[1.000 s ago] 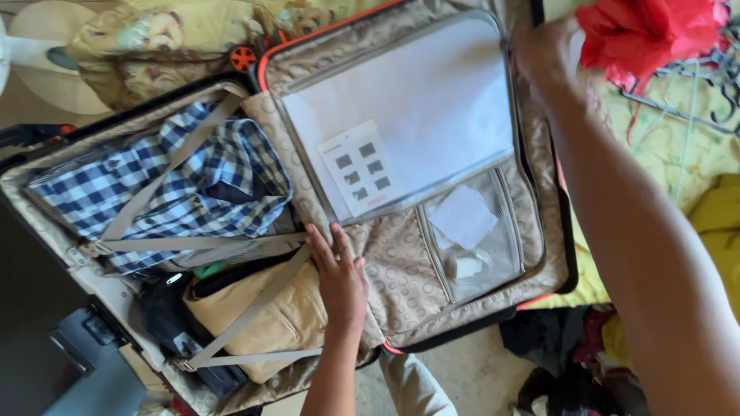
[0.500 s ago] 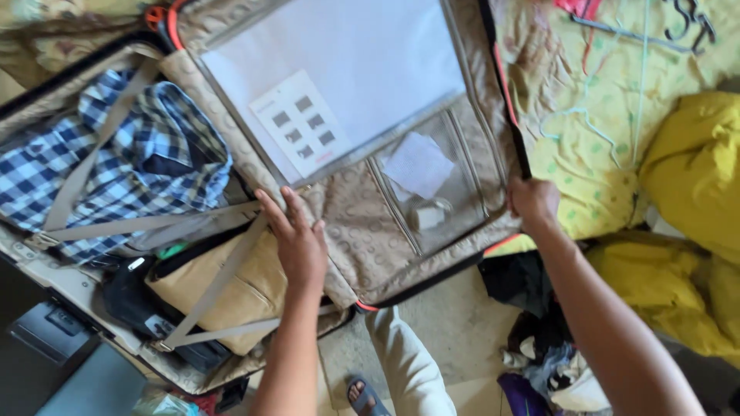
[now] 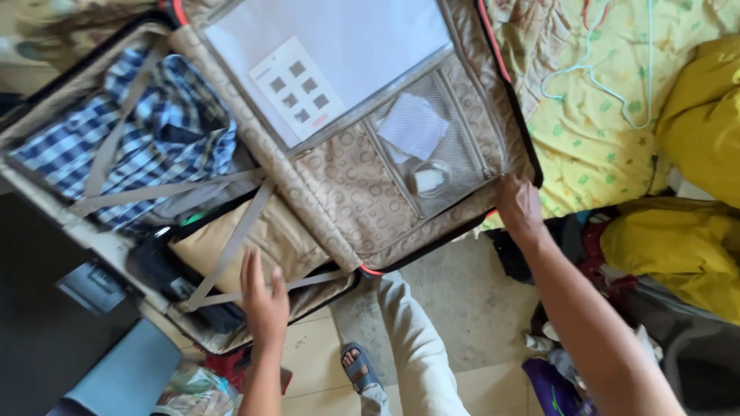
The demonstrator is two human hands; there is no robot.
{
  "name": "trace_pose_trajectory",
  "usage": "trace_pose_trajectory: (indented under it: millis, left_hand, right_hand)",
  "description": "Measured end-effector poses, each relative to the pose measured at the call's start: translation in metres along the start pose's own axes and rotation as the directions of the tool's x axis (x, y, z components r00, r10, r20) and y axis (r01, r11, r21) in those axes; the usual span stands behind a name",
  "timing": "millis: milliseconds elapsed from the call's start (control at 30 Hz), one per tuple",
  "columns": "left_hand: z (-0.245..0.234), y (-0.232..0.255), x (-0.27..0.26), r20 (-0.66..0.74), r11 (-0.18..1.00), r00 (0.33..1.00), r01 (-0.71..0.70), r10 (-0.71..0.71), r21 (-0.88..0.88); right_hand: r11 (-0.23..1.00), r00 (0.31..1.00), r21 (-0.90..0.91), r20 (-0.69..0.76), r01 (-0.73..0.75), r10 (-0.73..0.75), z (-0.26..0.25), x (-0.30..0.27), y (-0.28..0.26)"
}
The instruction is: Organizing items and closing a large suitcase.
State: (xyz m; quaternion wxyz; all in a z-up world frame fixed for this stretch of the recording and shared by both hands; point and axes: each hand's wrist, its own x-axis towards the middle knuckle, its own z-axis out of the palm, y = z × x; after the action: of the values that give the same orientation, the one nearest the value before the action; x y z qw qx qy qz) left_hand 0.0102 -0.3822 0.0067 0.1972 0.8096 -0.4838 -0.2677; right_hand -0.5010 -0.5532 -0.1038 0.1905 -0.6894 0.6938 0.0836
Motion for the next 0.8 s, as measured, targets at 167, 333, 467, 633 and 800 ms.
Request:
trace_pose_trajectory:
  millis: [167,333,467,633,800]
  left_hand:
    - [-0.063,-0.085,-0.077,-0.145,0.987,0.984,0.118,-0.102,0.110]
    - [-0.095,-0.210,-0.121,-0.295,0.947,0.932,0.269,-0.209,0.178]
    - [-0.088,-0.328,-0.140,-0.254,0.883,0.849,0.465,-0.463,-0.057]
    - [-0.064,-0.405,-0.128,-0.122,0.831,0.845,0.469,-0.521,-0.300]
    - [-0.088,-0.372,-0.089,0.035,0.809,0.862,0.487,-0.505,-0.330]
  right_hand:
    - [0.932,0.943,-0.230,0.249,0.280,-0.222,0.053,-0.006,0.024]
    - [0.847,0.820,-0.224,0.457,0.482,-0.346,0.066,-0.033,-0.058]
    - [0.924,0.798,-0.111,0.548,0.366,-0.250,0.059,-0.087,-0.186]
    - [0.948,0.822,-0.175,0.554,0.266,-0.129,0.066,-0.126,-0.266]
    - [0.911,0.840,-0.253,0.520,0.325,-0.155,0.133,-0.120,-0.207]
